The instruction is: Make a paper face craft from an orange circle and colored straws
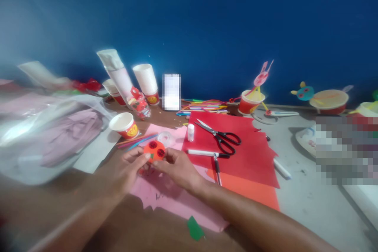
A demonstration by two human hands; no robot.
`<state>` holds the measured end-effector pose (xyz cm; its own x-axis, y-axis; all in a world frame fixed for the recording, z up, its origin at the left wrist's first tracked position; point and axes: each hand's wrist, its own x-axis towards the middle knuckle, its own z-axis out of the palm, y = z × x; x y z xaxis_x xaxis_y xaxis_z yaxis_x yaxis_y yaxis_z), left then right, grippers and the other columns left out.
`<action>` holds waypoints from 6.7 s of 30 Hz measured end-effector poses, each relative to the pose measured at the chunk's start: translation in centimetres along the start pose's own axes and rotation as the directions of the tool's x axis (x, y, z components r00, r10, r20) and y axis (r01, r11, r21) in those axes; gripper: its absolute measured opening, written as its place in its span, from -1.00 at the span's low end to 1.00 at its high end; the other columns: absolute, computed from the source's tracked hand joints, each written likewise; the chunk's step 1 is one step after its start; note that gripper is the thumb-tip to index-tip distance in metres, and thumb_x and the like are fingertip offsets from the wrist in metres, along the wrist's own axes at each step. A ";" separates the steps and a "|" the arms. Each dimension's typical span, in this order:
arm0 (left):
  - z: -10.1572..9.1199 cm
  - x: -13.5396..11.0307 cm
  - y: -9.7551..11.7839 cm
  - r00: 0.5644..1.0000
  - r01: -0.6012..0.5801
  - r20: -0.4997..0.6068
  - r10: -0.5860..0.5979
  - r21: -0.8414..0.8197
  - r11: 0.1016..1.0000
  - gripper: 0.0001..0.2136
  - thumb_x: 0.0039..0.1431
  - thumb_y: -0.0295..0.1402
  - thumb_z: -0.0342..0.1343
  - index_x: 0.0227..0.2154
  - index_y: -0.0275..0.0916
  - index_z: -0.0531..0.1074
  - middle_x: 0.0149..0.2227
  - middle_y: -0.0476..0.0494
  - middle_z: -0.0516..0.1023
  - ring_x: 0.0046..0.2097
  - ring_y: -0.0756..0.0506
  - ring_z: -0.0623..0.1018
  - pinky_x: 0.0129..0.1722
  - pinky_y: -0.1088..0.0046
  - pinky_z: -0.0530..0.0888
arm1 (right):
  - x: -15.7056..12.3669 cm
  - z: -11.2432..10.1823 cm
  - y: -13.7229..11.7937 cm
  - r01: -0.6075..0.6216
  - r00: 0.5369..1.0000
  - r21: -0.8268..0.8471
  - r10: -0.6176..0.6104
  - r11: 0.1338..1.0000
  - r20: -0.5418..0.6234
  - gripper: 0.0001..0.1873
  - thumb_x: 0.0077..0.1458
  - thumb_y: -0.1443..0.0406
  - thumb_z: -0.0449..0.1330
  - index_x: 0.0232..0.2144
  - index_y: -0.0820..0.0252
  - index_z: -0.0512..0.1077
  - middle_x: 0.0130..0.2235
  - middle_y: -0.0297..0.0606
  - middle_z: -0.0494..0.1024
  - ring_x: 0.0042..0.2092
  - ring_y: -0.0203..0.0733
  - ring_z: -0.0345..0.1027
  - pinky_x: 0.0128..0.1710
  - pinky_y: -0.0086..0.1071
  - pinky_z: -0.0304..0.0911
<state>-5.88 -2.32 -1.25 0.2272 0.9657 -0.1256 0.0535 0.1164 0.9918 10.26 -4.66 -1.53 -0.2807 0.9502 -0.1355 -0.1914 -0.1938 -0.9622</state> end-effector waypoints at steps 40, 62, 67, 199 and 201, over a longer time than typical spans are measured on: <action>0.2 -0.2 0.2 0.993 0.082 0.078 -0.085 0.049 0.995 -0.86 -0.05 -0.30 0.05 -0.53 -0.29 0.36 -0.66 0.04 0.33 -0.60 0.07 0.32 -0.60 0.56 0.20 | 0.3 -0.7 0.4 0.044 0.998 -0.021 -0.045 0.999 -0.053 -0.85 -0.04 0.28 0.19 -0.37 0.21 0.47 -0.37 -0.33 0.52 -0.38 -0.32 0.33 -0.32 -0.41 0.21; 0.8 -0.2 0.8 0.995 0.098 0.011 -0.100 0.098 0.990 -0.87 -0.08 -0.30 0.10 -0.53 -0.28 0.37 -0.69 0.06 0.32 -0.64 0.07 0.31 -0.64 0.57 0.19 | 0.2 -0.9 0.9 -0.018 0.995 -0.061 0.011 0.998 -0.103 -0.84 -0.02 0.21 0.19 -0.43 0.21 0.41 -0.49 -0.38 0.43 -0.50 -0.37 0.24 -0.48 -0.46 0.14; 0.9 -0.3 0.6 0.995 0.099 0.016 -0.100 0.088 0.991 -0.87 -0.09 -0.31 0.09 -0.59 -0.25 0.32 -0.69 0.07 0.30 -0.64 0.07 0.29 -0.63 0.56 0.19 | 0.4 -0.8 1.0 0.028 0.994 -0.031 -0.031 0.999 -0.103 -0.76 0.00 0.14 0.19 -0.40 0.22 0.41 -0.45 -0.35 0.46 -0.45 -0.34 0.31 -0.43 -0.44 0.20; 1.5 -0.4 0.9 0.997 0.070 -0.043 -0.065 0.102 0.992 -0.90 -0.11 -0.34 0.04 -0.61 -0.23 0.28 -0.73 0.11 0.26 -0.64 0.07 0.25 -0.62 0.55 0.17 | 0.4 -0.4 1.3 0.034 0.992 -0.175 -0.054 0.984 -0.115 -0.84 -0.01 0.26 0.16 -0.38 0.24 0.44 -0.45 -0.34 0.43 -0.47 -0.37 0.19 -0.47 -0.48 0.12; 1.5 -0.4 1.0 0.997 0.069 -0.049 -0.065 0.086 0.994 -0.89 -0.11 -0.34 0.05 -0.62 -0.23 0.27 -0.72 0.11 0.27 -0.64 0.07 0.25 -0.62 0.56 0.18 | 0.4 -0.4 1.4 0.022 0.991 -0.165 -0.043 0.986 -0.124 -0.85 -0.01 0.25 0.16 -0.39 0.24 0.43 -0.47 -0.36 0.41 -0.48 -0.38 0.18 -0.49 -0.49 0.11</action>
<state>-4.43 -2.97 -0.23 0.1752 0.9664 -0.1880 0.1522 0.1621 0.9750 10.30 -4.48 -2.98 -0.1536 0.9805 -0.1223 -0.0399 -0.1298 -0.9907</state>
